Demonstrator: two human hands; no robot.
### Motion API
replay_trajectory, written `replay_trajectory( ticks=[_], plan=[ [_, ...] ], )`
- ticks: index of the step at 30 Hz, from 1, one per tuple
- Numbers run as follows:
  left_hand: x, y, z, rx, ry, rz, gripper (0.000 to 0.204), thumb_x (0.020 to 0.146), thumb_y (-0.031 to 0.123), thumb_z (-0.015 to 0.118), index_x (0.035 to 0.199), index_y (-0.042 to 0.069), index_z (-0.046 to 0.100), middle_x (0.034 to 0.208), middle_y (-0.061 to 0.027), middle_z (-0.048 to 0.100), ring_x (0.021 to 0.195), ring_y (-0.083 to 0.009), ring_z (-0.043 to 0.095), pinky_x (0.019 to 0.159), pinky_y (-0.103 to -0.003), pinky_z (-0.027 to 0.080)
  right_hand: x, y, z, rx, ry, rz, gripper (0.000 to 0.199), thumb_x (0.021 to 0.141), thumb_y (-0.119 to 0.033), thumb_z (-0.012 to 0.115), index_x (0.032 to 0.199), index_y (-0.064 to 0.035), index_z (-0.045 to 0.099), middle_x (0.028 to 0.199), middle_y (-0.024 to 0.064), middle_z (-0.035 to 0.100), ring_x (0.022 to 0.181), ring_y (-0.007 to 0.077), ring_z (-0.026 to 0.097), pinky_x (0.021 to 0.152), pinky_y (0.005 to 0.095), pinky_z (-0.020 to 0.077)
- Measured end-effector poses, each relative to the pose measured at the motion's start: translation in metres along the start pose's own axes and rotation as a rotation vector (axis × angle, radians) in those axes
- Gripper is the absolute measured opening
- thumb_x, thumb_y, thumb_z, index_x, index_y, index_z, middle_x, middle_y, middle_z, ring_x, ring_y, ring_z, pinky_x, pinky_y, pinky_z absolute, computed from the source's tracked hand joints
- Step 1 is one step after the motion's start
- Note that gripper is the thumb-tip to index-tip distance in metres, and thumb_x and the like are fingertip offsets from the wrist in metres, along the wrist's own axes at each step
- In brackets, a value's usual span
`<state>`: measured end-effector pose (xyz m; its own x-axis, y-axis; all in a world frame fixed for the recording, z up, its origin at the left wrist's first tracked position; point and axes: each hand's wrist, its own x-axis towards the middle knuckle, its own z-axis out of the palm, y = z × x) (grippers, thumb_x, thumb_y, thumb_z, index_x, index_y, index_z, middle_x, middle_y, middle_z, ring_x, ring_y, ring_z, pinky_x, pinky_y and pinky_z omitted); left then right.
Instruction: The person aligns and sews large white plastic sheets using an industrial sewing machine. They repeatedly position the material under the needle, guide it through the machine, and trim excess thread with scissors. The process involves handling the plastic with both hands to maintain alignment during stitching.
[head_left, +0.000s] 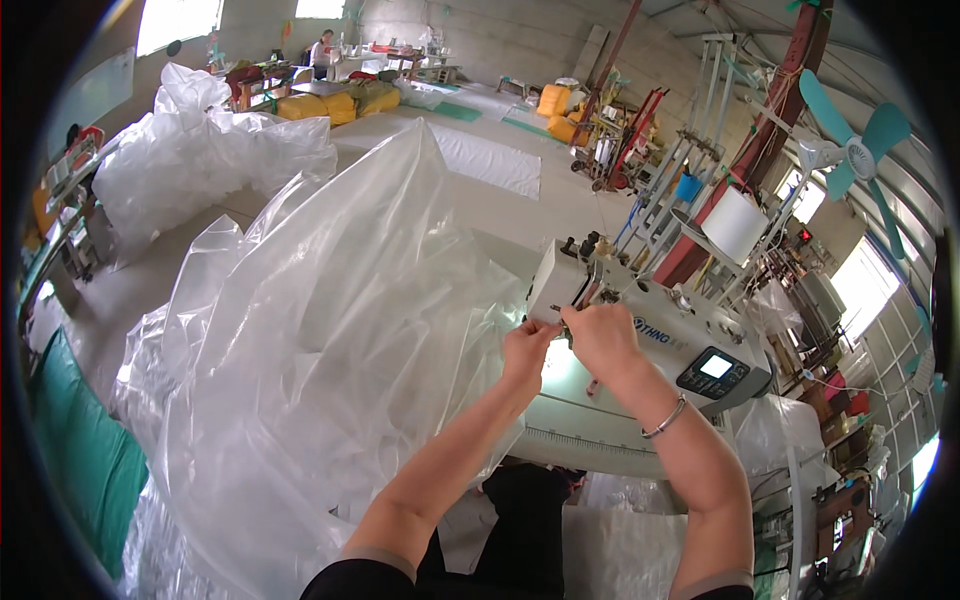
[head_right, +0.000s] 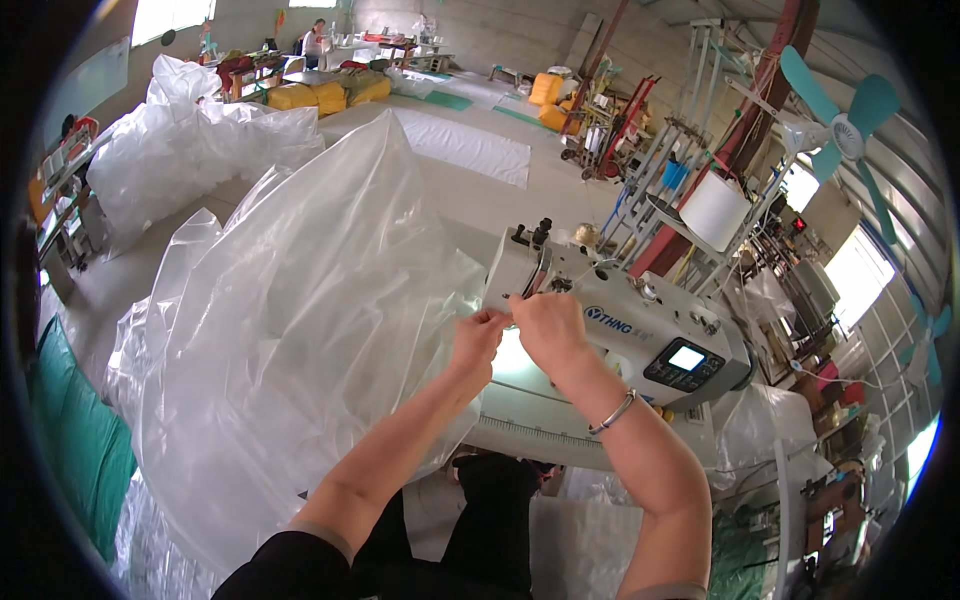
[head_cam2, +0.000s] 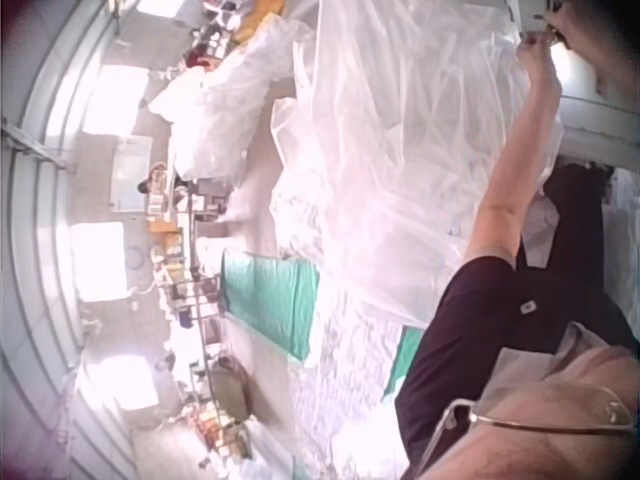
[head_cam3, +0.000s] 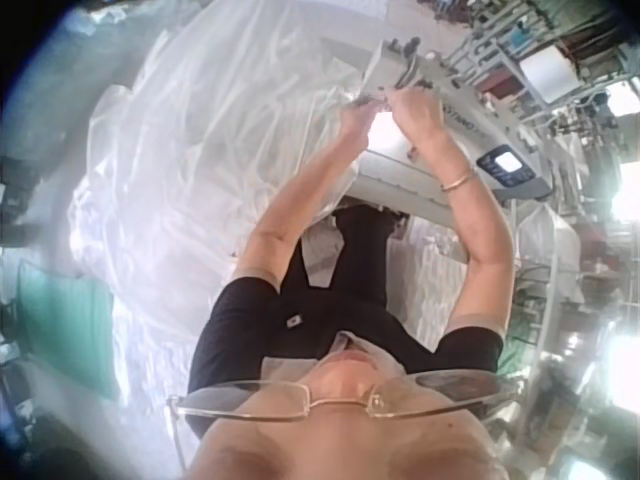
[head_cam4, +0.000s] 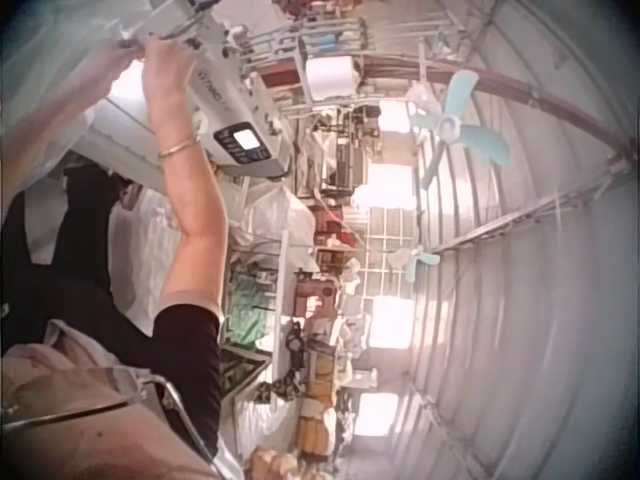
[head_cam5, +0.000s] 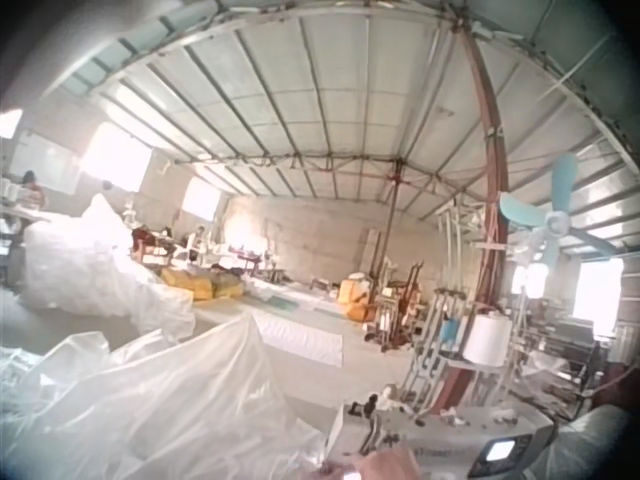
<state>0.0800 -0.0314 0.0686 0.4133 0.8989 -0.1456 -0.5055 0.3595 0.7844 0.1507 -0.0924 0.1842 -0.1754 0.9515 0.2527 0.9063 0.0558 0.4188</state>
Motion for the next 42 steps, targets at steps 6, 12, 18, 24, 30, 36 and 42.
replay_trajectory(
  ticks=[6, 12, 18, 24, 30, 36, 42],
  plan=[
    [0.002, -0.013, -0.021, -0.034, 0.051, -0.035, 0.015, 0.085, 0.018, 0.068, 0.085, 0.005, 0.060, 0.060, 0.0071, 0.043, 0.044, -0.0022, 0.029, 0.039, -0.023, 0.020, -0.020, -0.001, 0.009, 0.141, 0.127, 0.019, 0.034, 0.075, -0.005, 0.059, 0.108, -0.0109, 0.063, 0.062, 0.0096, 0.064, 0.057, 0.0261, 0.064, 0.053, 0.0376, 0.0494],
    [0.005, -0.021, -0.025, 0.033, 0.040, -0.019, 0.015, 0.085, 0.017, 0.068, 0.085, 0.005, 0.061, 0.061, 0.0078, 0.044, 0.045, -0.0015, 0.032, 0.039, -0.022, 0.020, -0.047, -0.006, 0.018, 0.139, 0.095, 0.013, 0.046, 0.077, -0.006, 0.057, 0.122, -0.0127, 0.060, 0.062, 0.0067, 0.062, 0.054, 0.0230, 0.062, 0.051, 0.0373, 0.0480],
    [0.004, -0.026, -0.018, 0.065, 0.078, -0.020, 0.015, 0.085, 0.016, 0.067, 0.085, 0.002, 0.064, 0.063, 0.0049, 0.048, 0.053, -0.0040, 0.036, 0.046, -0.025, 0.027, -0.048, -0.006, 0.050, 0.108, 0.007, 0.008, 0.054, 0.078, -0.006, 0.056, 0.131, -0.0130, 0.056, 0.062, 0.0071, 0.062, 0.056, 0.0220, 0.063, 0.051, 0.0369, 0.0486],
    [0.021, -0.049, -0.023, 0.211, 0.232, 0.242, 0.018, 0.085, 0.015, 0.065, 0.085, -0.003, 0.065, 0.066, -0.0014, 0.057, 0.059, -0.0072, 0.045, 0.053, -0.027, 0.036, -0.037, -0.011, 0.065, 0.040, -0.078, 0.059, 0.062, 0.077, -0.004, 0.055, 0.138, -0.0166, 0.048, 0.061, 0.0079, 0.061, 0.053, 0.0244, 0.062, 0.050, 0.0386, 0.0468],
    [0.023, -0.049, -0.032, 0.183, 0.287, 0.190, 0.017, 0.086, 0.013, 0.065, 0.089, -0.004, 0.066, 0.069, -0.0002, 0.059, 0.062, -0.0072, 0.046, 0.054, -0.027, 0.037, -0.042, -0.012, 0.079, 0.072, -0.080, 0.077, 0.063, 0.077, -0.006, 0.057, 0.138, -0.0162, 0.047, 0.060, 0.0084, 0.061, 0.052, 0.0246, 0.061, 0.051, 0.0389, 0.0473],
    [0.017, -0.063, -0.030, 0.824, 0.263, 0.440, 0.017, 0.086, 0.021, 0.062, 0.094, 0.007, 0.068, 0.067, -0.0148, 0.064, 0.060, -0.0289, 0.062, 0.058, -0.039, 0.045, -0.055, -0.020, 0.065, 0.126, -0.029, 0.089, 0.057, 0.077, -0.007, 0.058, 0.134, -0.0122, 0.052, 0.062, 0.0083, 0.063, 0.053, 0.0232, 0.063, 0.051, 0.0366, 0.0496],
    [0.005, -0.062, -0.031, 0.981, 0.163, 0.664, 0.015, 0.087, 0.020, 0.062, 0.093, 0.009, 0.069, 0.075, -0.0171, 0.064, 0.069, -0.0367, 0.062, 0.060, -0.044, 0.047, -0.072, -0.019, 0.077, 0.476, 0.107, 0.192, 0.026, 0.087, -0.018, 0.057, 0.109, -0.0090, 0.067, 0.062, 0.0138, 0.062, 0.057, 0.0308, 0.063, 0.052, 0.0399, 0.0488]
  ],
)
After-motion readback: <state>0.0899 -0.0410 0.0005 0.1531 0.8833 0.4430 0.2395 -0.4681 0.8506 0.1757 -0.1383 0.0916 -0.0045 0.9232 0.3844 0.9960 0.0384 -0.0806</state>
